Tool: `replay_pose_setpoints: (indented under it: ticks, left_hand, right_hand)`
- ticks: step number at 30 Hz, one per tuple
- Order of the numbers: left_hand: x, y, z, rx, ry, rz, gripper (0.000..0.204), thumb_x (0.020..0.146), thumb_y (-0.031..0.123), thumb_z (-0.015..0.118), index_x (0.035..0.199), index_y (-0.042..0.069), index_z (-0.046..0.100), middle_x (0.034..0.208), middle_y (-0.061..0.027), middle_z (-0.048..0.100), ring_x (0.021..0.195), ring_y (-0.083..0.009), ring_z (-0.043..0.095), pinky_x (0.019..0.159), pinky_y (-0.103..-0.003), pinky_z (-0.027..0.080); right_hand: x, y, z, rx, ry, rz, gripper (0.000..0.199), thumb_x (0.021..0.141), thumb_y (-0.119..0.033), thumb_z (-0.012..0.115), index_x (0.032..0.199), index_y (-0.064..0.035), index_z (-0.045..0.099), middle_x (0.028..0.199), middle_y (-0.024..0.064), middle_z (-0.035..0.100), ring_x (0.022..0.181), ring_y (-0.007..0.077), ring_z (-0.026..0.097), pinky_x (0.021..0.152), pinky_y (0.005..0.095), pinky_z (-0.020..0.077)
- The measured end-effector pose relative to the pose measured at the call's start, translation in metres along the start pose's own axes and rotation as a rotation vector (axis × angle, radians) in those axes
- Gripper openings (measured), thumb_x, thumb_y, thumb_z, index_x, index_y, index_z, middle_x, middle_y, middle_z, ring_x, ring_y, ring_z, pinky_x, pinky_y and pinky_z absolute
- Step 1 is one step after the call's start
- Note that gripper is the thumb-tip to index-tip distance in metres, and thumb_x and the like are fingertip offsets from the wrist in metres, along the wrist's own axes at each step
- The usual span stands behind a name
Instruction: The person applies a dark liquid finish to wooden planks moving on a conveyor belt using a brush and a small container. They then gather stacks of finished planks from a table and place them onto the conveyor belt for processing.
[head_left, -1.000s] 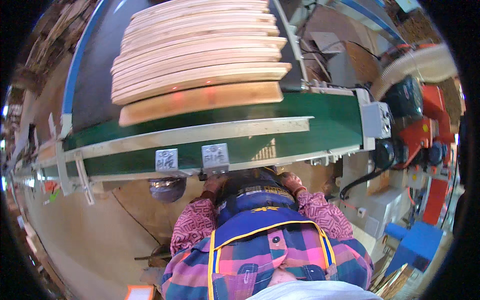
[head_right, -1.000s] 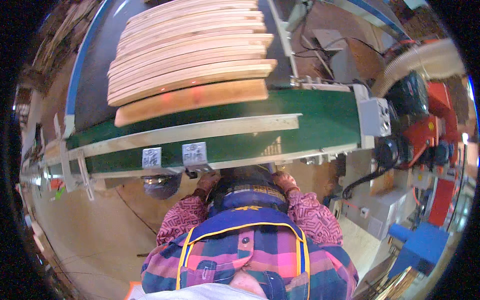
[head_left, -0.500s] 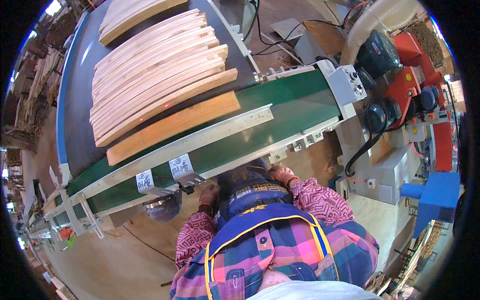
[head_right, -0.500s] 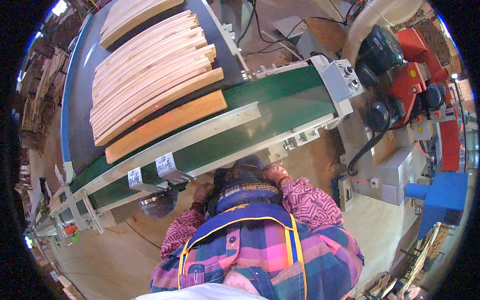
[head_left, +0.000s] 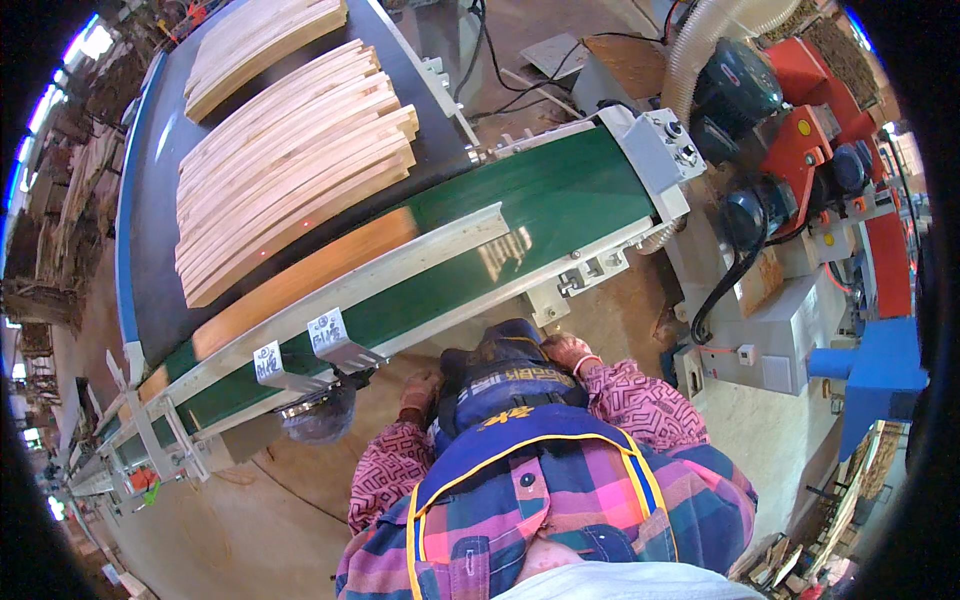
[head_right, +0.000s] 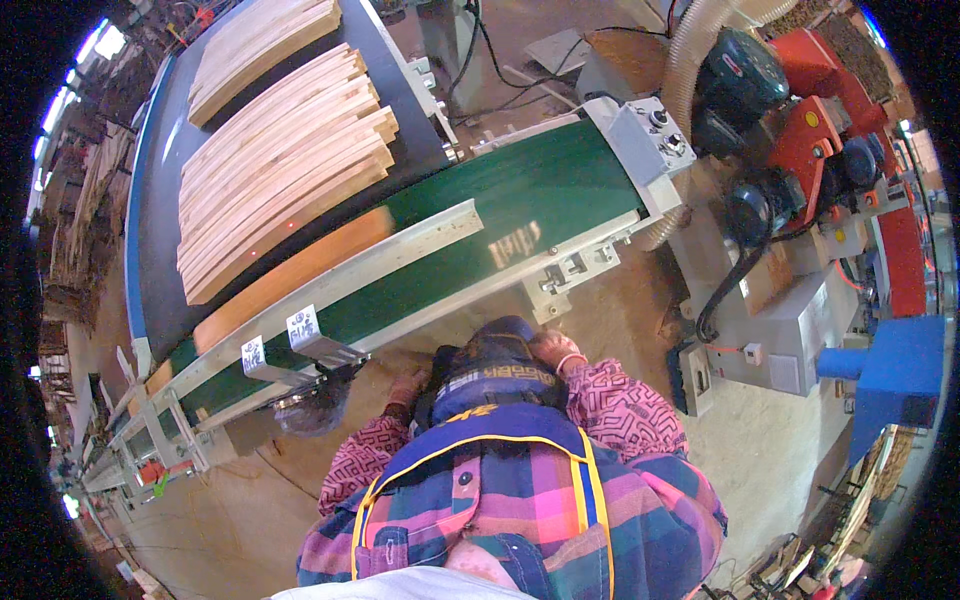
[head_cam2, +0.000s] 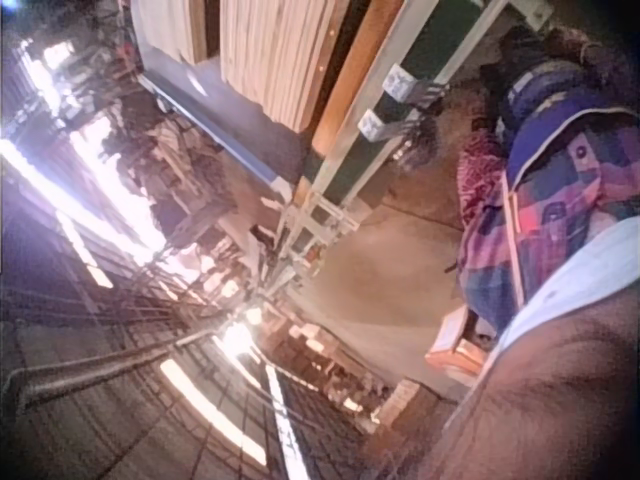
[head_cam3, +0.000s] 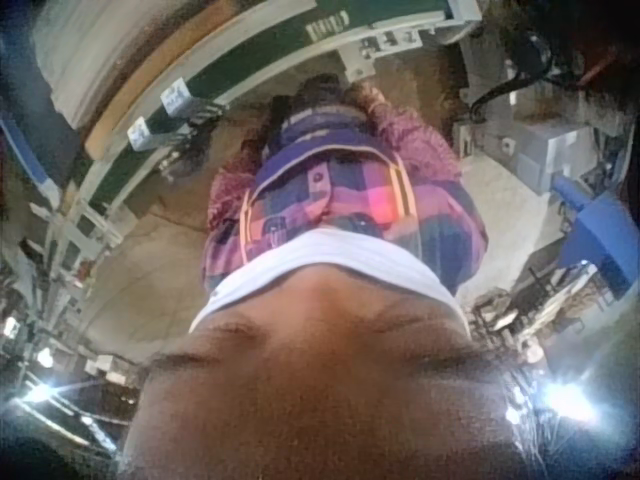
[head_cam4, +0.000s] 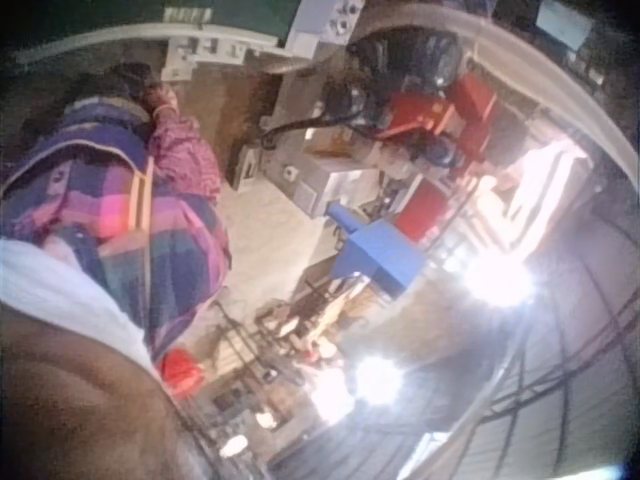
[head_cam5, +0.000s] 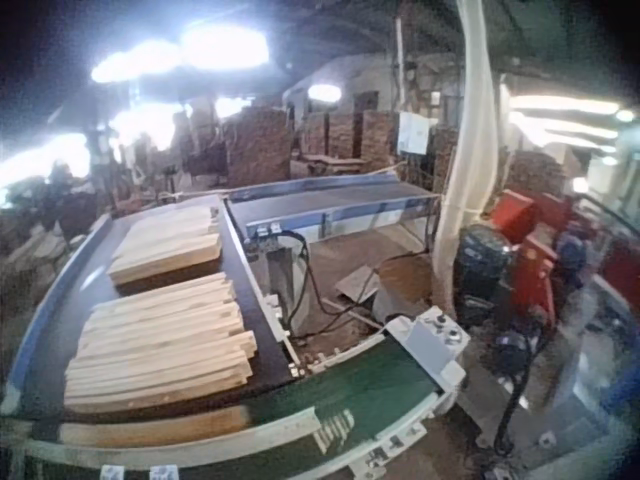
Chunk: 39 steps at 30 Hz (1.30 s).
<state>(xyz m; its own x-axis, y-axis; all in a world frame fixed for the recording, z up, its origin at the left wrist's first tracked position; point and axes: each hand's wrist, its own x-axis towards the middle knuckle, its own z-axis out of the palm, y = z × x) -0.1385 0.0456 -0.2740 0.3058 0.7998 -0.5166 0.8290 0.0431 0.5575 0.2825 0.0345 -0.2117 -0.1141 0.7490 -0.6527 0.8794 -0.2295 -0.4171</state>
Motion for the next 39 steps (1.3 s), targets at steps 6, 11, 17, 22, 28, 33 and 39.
replay_pose_setpoints:
  ticks: [6,11,17,22,28,33,39]
  left_hand:
    - [-0.008,0.043,-0.027,-0.128,-0.059,-0.155,0.046,0.091,0.048,0.058,0.12,0.015,0.07,0.125,-0.0202,0.066,0.114,-0.0396,0.063,0.093,-0.046,0.05]
    - [-0.002,0.024,-0.003,-0.089,-0.097,-0.264,0.055,0.089,0.056,0.057,0.128,0.018,0.067,0.126,-0.0201,0.066,0.117,-0.0397,0.062,0.098,-0.046,0.048]
    - [-0.009,0.026,-0.007,-0.078,-0.135,-0.318,0.057,0.089,0.056,0.056,0.127,0.015,0.067,0.124,-0.0218,0.066,0.119,-0.0402,0.061,0.098,-0.046,0.047]
    - [-0.015,0.029,-0.013,-0.101,-0.096,-0.185,0.055,0.09,0.055,0.056,0.123,0.013,0.069,0.123,-0.0231,0.067,0.115,-0.0424,0.062,0.096,-0.046,0.047]
    - [-0.025,0.044,-0.02,0.127,-0.12,-0.083,0.037,0.096,0.036,0.054,0.126,0.019,0.067,0.125,-0.0228,0.065,0.112,-0.0439,0.063,0.095,-0.046,0.05]
    - [-0.03,0.046,-0.019,0.084,-0.092,-0.026,0.035,0.095,0.027,0.056,0.129,0.025,0.064,0.126,-0.0208,0.065,0.113,-0.0421,0.063,0.093,-0.048,0.051]
    - [-0.014,0.016,0.005,0.007,-0.081,-0.141,0.04,0.099,0.04,0.05,0.133,0.023,0.063,0.127,-0.0181,0.066,0.115,-0.0379,0.063,0.096,-0.045,0.05]
  right_hand:
    - [-0.026,-0.019,-0.023,0.094,-0.015,0.173,0.043,0.096,-0.042,0.05,0.123,-0.0152,0.069,0.132,0.0164,0.064,0.124,0.0347,0.059,0.103,0.0434,0.0476]
    - [-0.025,-0.008,-0.014,0.091,-0.015,0.125,0.043,0.096,-0.043,0.05,0.121,-0.0157,0.07,0.128,0.0157,0.066,0.121,0.0353,0.061,0.102,0.0438,0.0485]
    - [-0.023,-0.026,-0.025,0.066,-0.08,0.174,0.042,0.097,-0.043,0.05,0.125,-0.0199,0.071,0.133,0.0123,0.065,0.124,0.0326,0.059,0.106,0.0406,0.0456]
    - [-0.003,-0.002,-0.005,0.026,-0.066,0.084,0.042,0.097,-0.043,0.049,0.124,-0.0193,0.071,0.133,0.0113,0.065,0.126,0.0315,0.058,0.108,0.0389,0.0446]
    - [0.0,0.007,0.006,-0.133,-0.045,-0.019,0.035,0.098,-0.03,0.048,0.123,-0.0197,0.071,0.13,0.01,0.066,0.123,0.0316,0.06,0.105,0.0396,0.0483]
    - [-0.008,0.001,0.0,-0.232,-0.01,-0.094,0.034,0.098,-0.03,0.048,0.119,-0.0184,0.072,0.125,0.0124,0.068,0.119,0.0321,0.063,0.101,0.0401,0.0504]
    - [-0.035,-0.034,-0.03,0.041,0.004,0.077,0.044,0.097,-0.044,0.047,0.118,-0.0154,0.073,0.124,0.0136,0.068,0.119,0.0335,0.063,0.101,0.0438,0.0496]
